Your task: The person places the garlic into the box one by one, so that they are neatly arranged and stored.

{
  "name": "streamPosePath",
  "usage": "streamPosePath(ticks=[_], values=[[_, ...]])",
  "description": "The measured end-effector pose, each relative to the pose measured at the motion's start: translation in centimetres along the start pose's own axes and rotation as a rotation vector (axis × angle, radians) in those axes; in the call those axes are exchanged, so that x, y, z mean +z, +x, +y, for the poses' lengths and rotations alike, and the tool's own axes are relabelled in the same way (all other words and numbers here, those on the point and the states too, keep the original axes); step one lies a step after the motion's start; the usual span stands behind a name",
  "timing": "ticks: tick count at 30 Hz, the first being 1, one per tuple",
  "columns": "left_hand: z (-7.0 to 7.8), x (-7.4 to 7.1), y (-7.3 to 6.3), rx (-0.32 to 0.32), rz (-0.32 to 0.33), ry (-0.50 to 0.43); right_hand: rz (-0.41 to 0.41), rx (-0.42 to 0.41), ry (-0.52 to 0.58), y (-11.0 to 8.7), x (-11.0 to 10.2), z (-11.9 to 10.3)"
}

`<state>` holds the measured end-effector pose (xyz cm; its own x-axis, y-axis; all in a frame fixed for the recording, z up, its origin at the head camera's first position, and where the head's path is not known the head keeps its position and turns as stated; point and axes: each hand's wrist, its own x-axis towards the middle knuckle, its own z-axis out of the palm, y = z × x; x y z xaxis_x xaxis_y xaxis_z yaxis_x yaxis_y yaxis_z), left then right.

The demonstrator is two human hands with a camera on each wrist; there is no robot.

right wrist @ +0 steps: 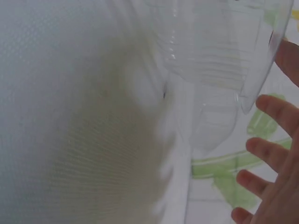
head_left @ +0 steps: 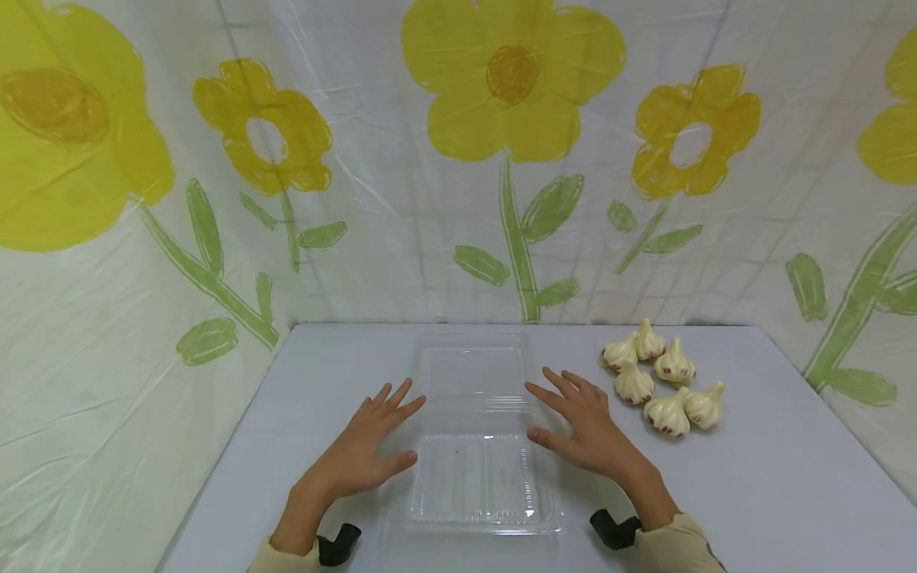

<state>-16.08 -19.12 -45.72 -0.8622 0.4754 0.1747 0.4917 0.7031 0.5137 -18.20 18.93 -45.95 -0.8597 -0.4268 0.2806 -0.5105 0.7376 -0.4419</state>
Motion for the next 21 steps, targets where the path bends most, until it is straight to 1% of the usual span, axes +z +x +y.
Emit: streamPosePath(ticks=[3,8,15,21], values=[[-0.3,0.4,-0.1,0.033,-0.021,-0.019,-0.034,-0.007,0.021,-0.1,0.2,-0.1],[-0.6,0.9,0.0,0.051,-0.032,-0.018,-0.066,-0.005,0.049,-0.3,0.5,-0.1],[-0.6,1.5,0.6,0.044,-0.032,-0.005,-0.019,-0.005,0.022,-0.2,0.6,0.7],[-0.4,2.2,1.6,0.024,-0.001,-0.006,0.032,0.034,0.027,-0.2,0.9,1.6]])
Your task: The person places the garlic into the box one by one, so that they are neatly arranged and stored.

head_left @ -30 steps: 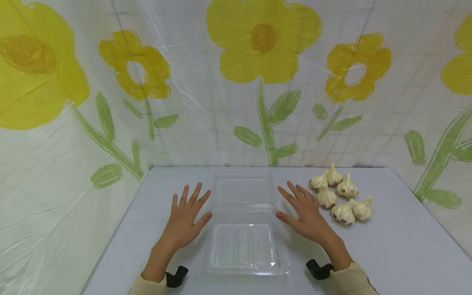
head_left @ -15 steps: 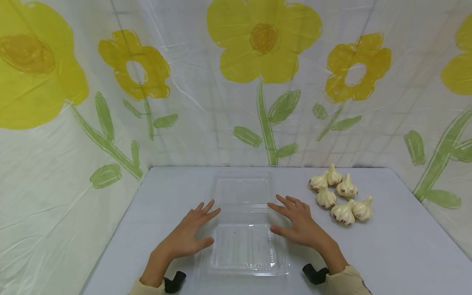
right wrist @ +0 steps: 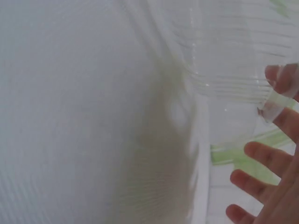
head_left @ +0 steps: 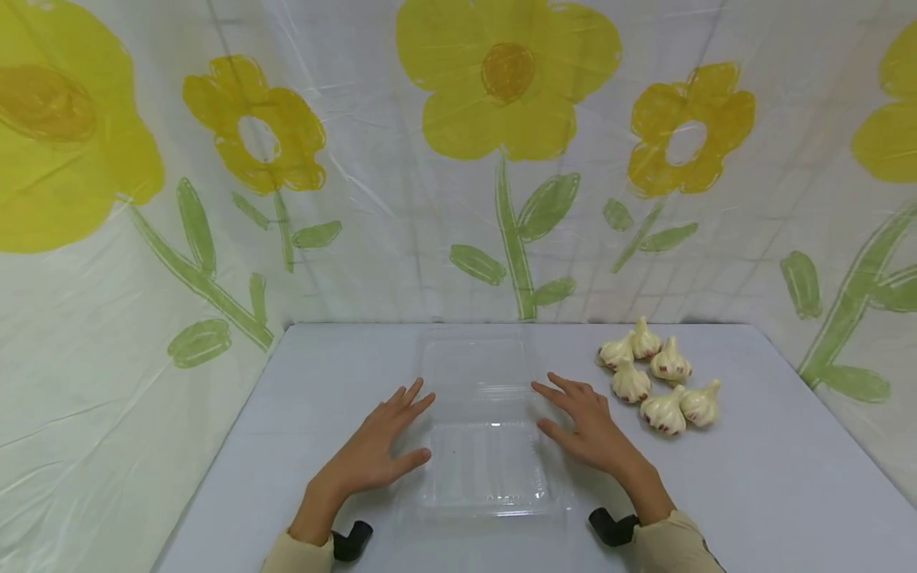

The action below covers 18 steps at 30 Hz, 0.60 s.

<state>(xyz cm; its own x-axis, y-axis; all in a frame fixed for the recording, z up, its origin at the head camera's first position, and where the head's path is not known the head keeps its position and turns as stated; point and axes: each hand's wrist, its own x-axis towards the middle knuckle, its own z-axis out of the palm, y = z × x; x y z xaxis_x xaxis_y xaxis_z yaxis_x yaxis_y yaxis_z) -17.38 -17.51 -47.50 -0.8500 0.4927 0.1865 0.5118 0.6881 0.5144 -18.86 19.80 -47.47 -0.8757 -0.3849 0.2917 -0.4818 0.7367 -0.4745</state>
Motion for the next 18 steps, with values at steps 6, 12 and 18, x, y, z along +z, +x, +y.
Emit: streamPosePath(ticks=[6,12,18], values=[[0.1,0.4,0.3,-0.011,0.081,-0.014,0.036,0.034,0.022,0.2,0.3,0.4],[0.2,0.6,-0.2,-0.007,0.116,-0.072,0.041,0.055,0.046,0.2,0.5,0.8],[-0.3,1.0,-0.6,0.044,0.138,-0.133,0.061,0.092,0.089,0.0,0.7,1.2]])
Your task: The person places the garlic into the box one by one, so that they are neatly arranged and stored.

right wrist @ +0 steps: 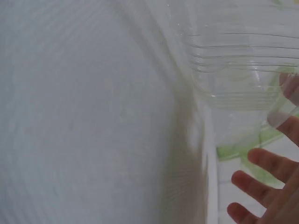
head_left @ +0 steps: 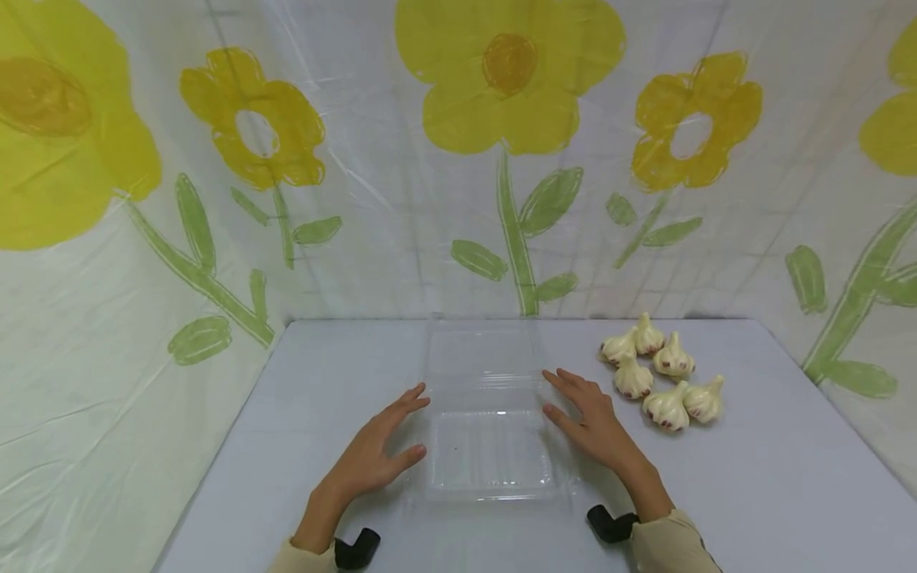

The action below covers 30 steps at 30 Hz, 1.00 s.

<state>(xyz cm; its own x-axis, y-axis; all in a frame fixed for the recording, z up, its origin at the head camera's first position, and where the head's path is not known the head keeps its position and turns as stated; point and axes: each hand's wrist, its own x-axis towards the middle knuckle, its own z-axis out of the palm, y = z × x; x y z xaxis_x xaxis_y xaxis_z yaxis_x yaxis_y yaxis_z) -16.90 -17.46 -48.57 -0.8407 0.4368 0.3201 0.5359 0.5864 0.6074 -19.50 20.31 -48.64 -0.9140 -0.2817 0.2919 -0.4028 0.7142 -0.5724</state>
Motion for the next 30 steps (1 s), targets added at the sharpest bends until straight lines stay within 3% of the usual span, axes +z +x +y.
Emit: streamPosePath(ticks=[6,12,20,30], values=[[-0.5,0.7,-0.1,0.006,0.05,-0.03,0.073,0.007,0.048,0.0,-0.7,0.2],[-0.8,1.0,-0.4,0.0,0.07,-0.057,0.201,0.034,0.101,-0.2,-2.0,0.0],[-1.4,1.2,-0.7,0.046,0.103,-0.056,0.417,-0.006,0.016,-0.5,-4.4,0.6],[-1.4,1.4,-0.7,0.077,0.125,-0.076,0.553,0.14,-0.007,-1.5,-7.6,2.5]])
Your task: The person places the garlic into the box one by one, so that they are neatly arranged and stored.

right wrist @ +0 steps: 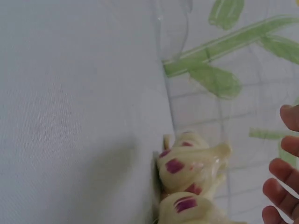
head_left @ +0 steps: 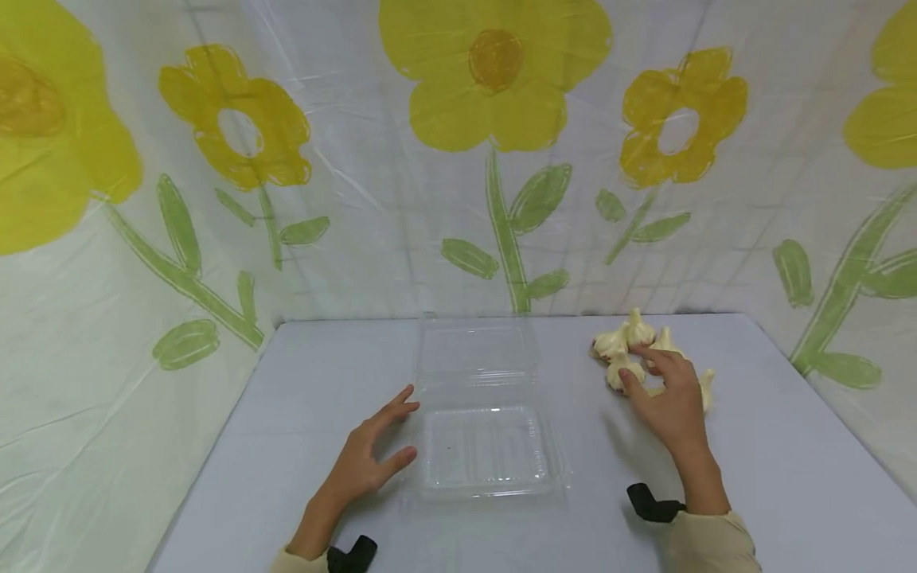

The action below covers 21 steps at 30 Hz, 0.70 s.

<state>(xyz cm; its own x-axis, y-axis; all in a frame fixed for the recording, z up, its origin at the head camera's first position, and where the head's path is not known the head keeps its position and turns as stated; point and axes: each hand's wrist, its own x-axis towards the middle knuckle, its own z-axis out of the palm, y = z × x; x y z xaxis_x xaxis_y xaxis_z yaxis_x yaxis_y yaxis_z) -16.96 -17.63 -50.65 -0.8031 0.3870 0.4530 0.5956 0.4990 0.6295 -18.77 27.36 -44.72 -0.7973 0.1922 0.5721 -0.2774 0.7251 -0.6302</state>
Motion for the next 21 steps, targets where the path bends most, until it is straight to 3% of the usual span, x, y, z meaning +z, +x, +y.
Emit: streamPosePath(ticks=[12,18,21], values=[[0.0,0.1,-0.1,0.008,0.006,-0.01,0.075,0.136,-0.073,0.0,-1.6,1.8],[-0.3,0.0,-0.1,0.015,0.002,-0.014,0.17,0.146,-0.077,0.0,-1.8,2.9],[-0.3,0.0,-0.1,0.012,-0.002,-0.015,0.178,0.159,-0.082,0.0,-2.1,3.3]])
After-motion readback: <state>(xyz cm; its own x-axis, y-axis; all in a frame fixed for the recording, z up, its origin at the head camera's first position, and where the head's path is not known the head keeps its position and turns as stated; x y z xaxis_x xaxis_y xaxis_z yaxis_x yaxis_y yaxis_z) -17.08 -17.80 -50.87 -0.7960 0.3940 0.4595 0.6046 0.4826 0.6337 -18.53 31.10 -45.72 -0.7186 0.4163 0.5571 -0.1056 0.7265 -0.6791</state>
